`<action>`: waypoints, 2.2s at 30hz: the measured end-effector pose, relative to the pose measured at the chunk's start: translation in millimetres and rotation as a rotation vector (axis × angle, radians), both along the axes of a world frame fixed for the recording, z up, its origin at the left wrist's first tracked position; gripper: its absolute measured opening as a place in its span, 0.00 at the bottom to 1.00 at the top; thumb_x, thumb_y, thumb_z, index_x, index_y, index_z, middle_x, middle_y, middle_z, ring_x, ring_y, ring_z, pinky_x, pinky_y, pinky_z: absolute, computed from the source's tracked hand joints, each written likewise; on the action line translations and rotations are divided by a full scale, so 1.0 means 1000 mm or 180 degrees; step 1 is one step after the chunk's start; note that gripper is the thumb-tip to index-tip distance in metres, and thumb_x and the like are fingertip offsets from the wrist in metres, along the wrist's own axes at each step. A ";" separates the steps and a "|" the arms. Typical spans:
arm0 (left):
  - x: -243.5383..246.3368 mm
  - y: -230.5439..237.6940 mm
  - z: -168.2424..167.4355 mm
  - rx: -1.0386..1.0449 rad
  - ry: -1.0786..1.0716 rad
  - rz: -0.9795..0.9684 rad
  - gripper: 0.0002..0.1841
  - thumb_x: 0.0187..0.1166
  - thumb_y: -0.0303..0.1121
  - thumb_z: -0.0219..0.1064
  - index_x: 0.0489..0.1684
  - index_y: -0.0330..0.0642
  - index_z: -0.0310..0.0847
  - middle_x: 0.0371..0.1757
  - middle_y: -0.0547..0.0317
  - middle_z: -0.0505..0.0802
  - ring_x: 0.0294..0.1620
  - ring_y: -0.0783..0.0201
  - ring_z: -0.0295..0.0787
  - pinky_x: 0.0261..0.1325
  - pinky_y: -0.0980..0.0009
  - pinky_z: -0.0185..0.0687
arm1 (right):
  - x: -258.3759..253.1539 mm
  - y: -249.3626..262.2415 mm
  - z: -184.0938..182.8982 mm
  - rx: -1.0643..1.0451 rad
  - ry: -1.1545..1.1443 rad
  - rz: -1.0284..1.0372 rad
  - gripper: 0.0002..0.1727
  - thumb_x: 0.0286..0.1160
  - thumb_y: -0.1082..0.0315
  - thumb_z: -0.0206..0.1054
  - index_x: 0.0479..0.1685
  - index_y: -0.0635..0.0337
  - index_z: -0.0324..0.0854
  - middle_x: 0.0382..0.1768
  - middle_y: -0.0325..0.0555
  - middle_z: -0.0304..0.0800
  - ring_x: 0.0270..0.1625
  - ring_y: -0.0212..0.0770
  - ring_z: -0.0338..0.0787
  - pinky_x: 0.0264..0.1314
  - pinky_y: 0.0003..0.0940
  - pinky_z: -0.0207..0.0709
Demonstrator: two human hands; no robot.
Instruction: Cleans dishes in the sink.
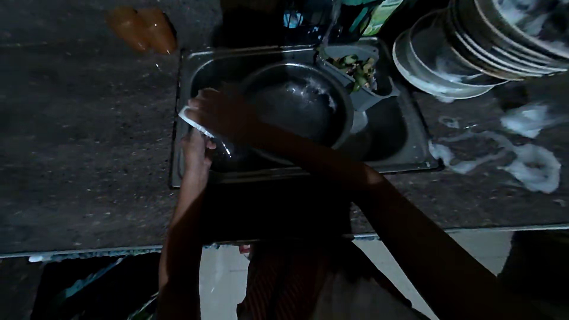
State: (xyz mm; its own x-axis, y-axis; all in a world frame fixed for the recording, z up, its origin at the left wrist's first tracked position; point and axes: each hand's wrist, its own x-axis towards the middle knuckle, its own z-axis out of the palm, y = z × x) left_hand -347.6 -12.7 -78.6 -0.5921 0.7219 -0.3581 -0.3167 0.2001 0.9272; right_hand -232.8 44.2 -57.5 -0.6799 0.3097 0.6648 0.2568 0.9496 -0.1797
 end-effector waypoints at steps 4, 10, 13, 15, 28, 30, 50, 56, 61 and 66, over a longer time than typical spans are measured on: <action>-0.002 0.003 -0.003 -0.0077 -0.0051 -0.0127 0.15 0.88 0.27 0.51 0.25 0.50 0.68 0.11 0.74 0.73 0.07 0.80 0.65 0.13 0.84 0.67 | -0.005 0.003 0.011 0.0317 -0.0209 0.0170 0.20 0.74 0.81 0.65 0.63 0.56 0.88 0.68 0.54 0.89 0.79 0.64 0.79 0.77 0.78 0.60; -0.009 0.005 0.007 -0.0487 0.0410 -0.0771 0.17 0.95 0.38 0.49 0.29 0.47 0.70 0.14 0.75 0.71 0.09 0.81 0.66 0.16 0.84 0.71 | 0.020 0.006 0.028 -0.0239 -0.0946 -0.0429 0.24 0.79 0.82 0.61 0.72 0.58 0.84 0.75 0.55 0.83 0.84 0.62 0.73 0.84 0.74 0.52; -0.014 0.004 0.013 -0.0724 0.1083 -0.1293 0.15 0.93 0.36 0.51 0.34 0.41 0.73 0.18 0.72 0.73 0.12 0.81 0.67 0.20 0.85 0.71 | 0.050 0.019 0.006 -0.0329 -0.0863 -0.0744 0.25 0.74 0.83 0.64 0.72 0.59 0.83 0.73 0.58 0.84 0.82 0.64 0.76 0.83 0.73 0.55; -0.017 0.004 0.022 -0.0904 0.1823 -0.1610 0.18 0.93 0.38 0.54 0.32 0.36 0.75 0.20 0.68 0.72 0.15 0.79 0.65 0.23 0.81 0.68 | 0.078 0.026 -0.007 -0.0654 -0.1198 -0.1024 0.26 0.77 0.82 0.63 0.75 0.60 0.80 0.76 0.61 0.81 0.83 0.66 0.74 0.83 0.72 0.57; -0.040 0.012 0.044 0.0070 0.3872 -0.3637 0.18 0.84 0.30 0.66 0.24 0.22 0.79 0.24 0.39 0.83 0.29 0.48 0.80 0.38 0.48 0.73 | 0.144 0.031 -0.068 -0.3063 -0.0662 -0.1648 0.50 0.58 0.69 0.85 0.84 0.73 0.61 0.77 0.74 0.72 0.78 0.69 0.77 0.80 0.61 0.69; -0.039 0.015 0.046 -0.0060 0.3839 -0.3396 0.18 0.85 0.30 0.64 0.25 0.21 0.79 0.25 0.38 0.82 0.29 0.49 0.78 0.39 0.49 0.73 | 0.121 0.029 -0.052 -0.2892 -0.0136 -0.1308 0.51 0.54 0.68 0.87 0.82 0.76 0.62 0.76 0.75 0.72 0.78 0.66 0.76 0.81 0.56 0.69; -0.026 0.011 0.044 -0.0487 0.3837 -0.3100 0.17 0.87 0.33 0.64 0.39 0.20 0.83 0.34 0.31 0.88 0.38 0.39 0.86 0.48 0.39 0.78 | 0.101 -0.010 0.007 -0.1453 -0.0048 -0.1357 0.35 0.62 0.75 0.78 0.76 0.70 0.77 0.75 0.69 0.79 0.80 0.69 0.75 0.78 0.67 0.66; -0.015 -0.007 0.046 -0.0142 0.6326 -0.4752 0.07 0.77 0.17 0.67 0.45 0.24 0.90 0.47 0.30 0.93 0.52 0.30 0.90 0.54 0.37 0.81 | 0.220 -0.077 -0.026 -0.2213 0.1259 -0.2019 0.47 0.51 0.76 0.85 0.79 0.77 0.67 0.74 0.70 0.77 0.76 0.52 0.80 0.79 0.40 0.73; -0.006 -0.012 0.040 -0.0651 0.6763 -0.5330 0.11 0.80 0.13 0.57 0.48 0.19 0.87 0.51 0.26 0.91 0.57 0.28 0.89 0.58 0.38 0.82 | 0.313 -0.129 -0.048 -0.1679 0.2256 -0.3587 0.49 0.56 0.72 0.83 0.79 0.79 0.59 0.71 0.68 0.77 0.71 0.41 0.83 0.74 0.31 0.76; -0.001 -0.007 0.042 -0.0599 0.6614 -0.5021 0.10 0.82 0.17 0.60 0.46 0.21 0.88 0.50 0.26 0.92 0.57 0.28 0.89 0.57 0.37 0.82 | 0.387 -0.142 -0.059 -0.1326 0.3066 -0.4541 0.53 0.60 0.74 0.80 0.84 0.80 0.47 0.75 0.71 0.70 0.74 0.46 0.80 0.76 0.33 0.76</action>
